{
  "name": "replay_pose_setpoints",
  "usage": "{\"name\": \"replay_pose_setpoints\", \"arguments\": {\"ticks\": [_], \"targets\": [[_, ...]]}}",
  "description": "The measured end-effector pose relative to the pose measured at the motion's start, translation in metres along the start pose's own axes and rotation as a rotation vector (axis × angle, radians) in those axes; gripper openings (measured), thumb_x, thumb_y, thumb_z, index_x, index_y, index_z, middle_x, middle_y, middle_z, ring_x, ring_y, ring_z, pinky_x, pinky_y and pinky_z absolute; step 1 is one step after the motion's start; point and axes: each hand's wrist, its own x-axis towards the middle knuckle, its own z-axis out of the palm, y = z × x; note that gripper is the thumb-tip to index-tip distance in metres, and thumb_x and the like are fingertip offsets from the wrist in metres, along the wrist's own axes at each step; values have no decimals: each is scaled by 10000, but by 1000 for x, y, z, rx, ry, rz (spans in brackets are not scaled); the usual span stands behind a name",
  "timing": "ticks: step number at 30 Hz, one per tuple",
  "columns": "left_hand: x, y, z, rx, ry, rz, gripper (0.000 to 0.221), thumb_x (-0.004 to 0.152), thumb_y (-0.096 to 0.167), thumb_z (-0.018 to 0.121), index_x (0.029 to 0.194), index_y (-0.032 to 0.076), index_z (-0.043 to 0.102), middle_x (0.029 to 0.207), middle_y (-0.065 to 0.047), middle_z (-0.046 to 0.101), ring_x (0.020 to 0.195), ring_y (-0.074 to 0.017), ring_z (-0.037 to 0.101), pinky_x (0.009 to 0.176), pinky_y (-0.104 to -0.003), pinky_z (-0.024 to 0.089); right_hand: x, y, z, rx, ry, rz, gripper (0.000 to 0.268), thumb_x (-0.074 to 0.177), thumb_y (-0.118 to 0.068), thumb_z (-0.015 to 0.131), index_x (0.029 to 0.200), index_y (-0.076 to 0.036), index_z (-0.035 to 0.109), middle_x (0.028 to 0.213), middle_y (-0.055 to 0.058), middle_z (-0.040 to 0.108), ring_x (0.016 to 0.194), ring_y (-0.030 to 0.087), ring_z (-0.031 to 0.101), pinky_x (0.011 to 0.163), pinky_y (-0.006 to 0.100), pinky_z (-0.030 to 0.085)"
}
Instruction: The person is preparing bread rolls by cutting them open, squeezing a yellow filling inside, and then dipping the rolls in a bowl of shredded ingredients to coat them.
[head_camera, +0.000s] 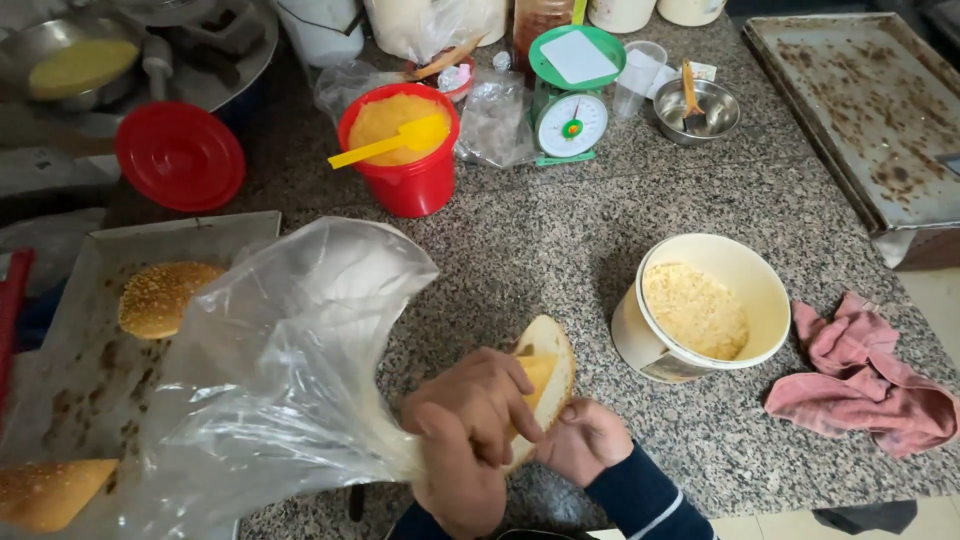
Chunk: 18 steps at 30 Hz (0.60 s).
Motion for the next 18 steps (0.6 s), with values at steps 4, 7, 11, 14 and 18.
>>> {"name": "replay_pose_setpoints", "arguments": {"ticks": [4,7,11,14,18], "targets": [[-2,7,7,35,-32,13,768,1255,489,340,562,160,376,471,-11,431,438,-181,399,685,-394,489,-2,2,-16,-8,72,-17,865,832,-68,628,1683,-75,472,1608,216,609,1209,392,696,966,536,607],[-6,-13,-15,-7,10,37,703,1251,474,275,634,208,482,519,52,461,446,-142,414,729,-387,546,-4,1,-10,-31,17,35,828,872,-143,667,1653,8,441,1624,302,602,1436,493,632,1210,732,499],[-10,-2,-13,-33,140,-59,734,1219,528,282,586,208,469,474,59,361,423,-127,431,721,-356,508,-5,-1,4,-54,0,48,741,907,-189,725,1581,-4,478,1528,287,647,1377,444,669,1202,691,539],[-22,7,-10,-59,48,-138,741,1214,555,382,570,197,467,478,15,442,469,-151,377,1048,-568,644,-3,1,-2,38,14,-19,750,875,-99,655,1607,-41,500,1564,233,648,1410,395,639,1183,650,515],[-11,5,-27,-13,169,-84,691,1230,320,214,585,211,436,490,26,403,465,-178,420,687,-406,529,-5,-2,9,-51,-13,-28,809,888,-217,725,1635,-17,490,1618,280,614,1453,480,607,1196,752,476]]}}
